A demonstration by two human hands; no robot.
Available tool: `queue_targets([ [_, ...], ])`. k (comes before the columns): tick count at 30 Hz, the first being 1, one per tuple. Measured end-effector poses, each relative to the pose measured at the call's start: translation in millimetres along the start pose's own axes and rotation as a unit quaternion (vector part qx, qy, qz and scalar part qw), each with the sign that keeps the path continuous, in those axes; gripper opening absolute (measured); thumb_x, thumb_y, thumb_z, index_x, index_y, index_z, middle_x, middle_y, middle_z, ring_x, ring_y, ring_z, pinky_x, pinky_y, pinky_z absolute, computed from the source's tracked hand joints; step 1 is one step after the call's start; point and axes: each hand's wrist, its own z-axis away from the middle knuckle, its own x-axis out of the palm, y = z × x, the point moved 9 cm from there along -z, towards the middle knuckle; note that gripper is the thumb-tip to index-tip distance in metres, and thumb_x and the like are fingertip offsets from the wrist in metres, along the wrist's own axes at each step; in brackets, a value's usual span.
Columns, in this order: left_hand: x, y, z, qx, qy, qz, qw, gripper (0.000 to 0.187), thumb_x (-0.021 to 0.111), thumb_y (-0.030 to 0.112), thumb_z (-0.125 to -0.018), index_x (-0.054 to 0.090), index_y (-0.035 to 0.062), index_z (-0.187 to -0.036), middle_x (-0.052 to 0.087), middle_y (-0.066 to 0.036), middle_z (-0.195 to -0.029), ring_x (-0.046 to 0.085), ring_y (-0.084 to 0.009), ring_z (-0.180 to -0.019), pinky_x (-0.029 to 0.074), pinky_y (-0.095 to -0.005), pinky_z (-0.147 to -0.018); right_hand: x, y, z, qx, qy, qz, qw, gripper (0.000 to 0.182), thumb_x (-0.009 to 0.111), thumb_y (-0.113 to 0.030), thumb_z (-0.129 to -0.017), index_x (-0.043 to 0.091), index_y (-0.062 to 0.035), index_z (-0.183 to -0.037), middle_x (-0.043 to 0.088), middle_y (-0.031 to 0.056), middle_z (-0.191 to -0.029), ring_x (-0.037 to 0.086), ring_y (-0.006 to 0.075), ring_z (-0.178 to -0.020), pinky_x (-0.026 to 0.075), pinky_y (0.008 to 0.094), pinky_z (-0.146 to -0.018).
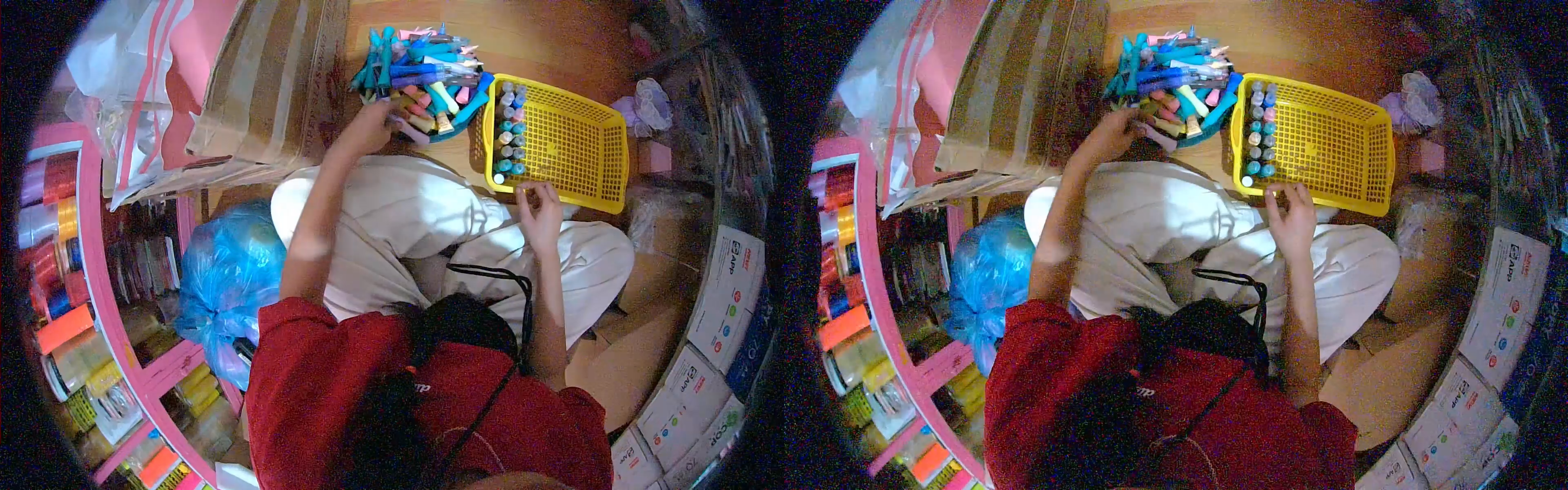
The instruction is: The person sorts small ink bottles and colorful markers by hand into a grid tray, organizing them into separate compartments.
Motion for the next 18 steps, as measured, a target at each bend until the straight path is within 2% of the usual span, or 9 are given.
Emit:
queue_targets([
  [4,-17.8,5.5,3.8,-0.032,0.078,-0.153,0.985,0.022,0.057,0.017,-0.081,0.06,0.0022,-0.097,0.06,-0.019,-0.096,0.056,-0.0375,-0.091,0.046,-0.042,-0.077,4.3,6.7,1.1,0.002,0.004,0.02,1.0,0.017,0.06,-0.023,-0.08,0.061,-0.0079,-0.086,0.052,0.0143,-0.077,0.053,0.0323,-0.077,0.043,0.0393,-0.07],
  [7,-46.7,1.7,4.2,-0.033,0.204,-0.125,0.97,0.017,0.059,0.016,-0.076,0.062,0.0047,-0.089,0.061,-0.019,-0.085,0.059,-0.0359,-0.08,0.048,-0.0442,-0.071,3.7,3.1,0.2,0.016,-0.012,-0.005,1.0,0.016,0.06,-0.023,-0.08,0.061,-0.008,-0.086,0.053,0.0145,-0.078,0.054,0.0323,-0.077,0.043,0.0391,-0.07],
  [10,-25.3,-25.2,-10.4,-0.105,0.106,-0.135,0.98,0.018,0.06,0.022,-0.076,0.064,0.0061,-0.084,0.06,-0.018,-0.084,0.058,-0.0352,-0.081,0.047,-0.0441,-0.073,2.7,2.0,0.4,0.009,-0.007,0.006,1.0,0.015,0.06,-0.022,-0.08,0.061,-0.0076,-0.086,0.054,0.0144,-0.079,0.054,0.032,-0.077,0.044,0.0387,-0.07],
  [13,-6.4,-26.0,-24.4,-0.071,0.101,-0.175,0.977,0.023,0.058,0.028,-0.078,0.065,0.0069,-0.083,0.06,-0.018,-0.092,0.058,-0.0344,-0.086,0.048,-0.0439,-0.074,4.0,1.7,1.0,-0.008,0.003,0.018,1.0,0.015,0.06,-0.02,-0.08,0.061,-0.0069,-0.085,0.054,0.0141,-0.08,0.054,0.0314,-0.077,0.044,0.0384,-0.07],
  [17,-2.9,-4.9,-29.2,-0.117,0.101,-0.291,0.944,0.024,0.061,0.03,-0.074,0.067,0.0088,-0.082,0.06,-0.013,-0.099,0.056,-0.0273,-0.094,0.046,-0.0406,-0.075,3.2,-1.2,1.5,-0.006,0.003,0.003,1.0,0.014,0.06,-0.019,-0.079,0.061,-0.0065,-0.086,0.055,0.0139,-0.08,0.055,0.0311,-0.078,0.044,0.0383,-0.071],
  [18,-0.3,-4.1,-31.6,-0.126,0.103,-0.302,0.939,0.025,0.062,0.031,-0.074,0.067,0.0084,-0.082,0.06,-0.014,-0.097,0.057,-0.0284,-0.092,0.047,-0.0417,-0.074,3.4,0.1,1.5,0.002,-0.002,-0.001,1.0,0.014,0.06,-0.019,-0.079,0.062,-0.0064,-0.086,0.055,0.0139,-0.08,0.055,0.0312,-0.078,0.044,0.0383,-0.071],
])
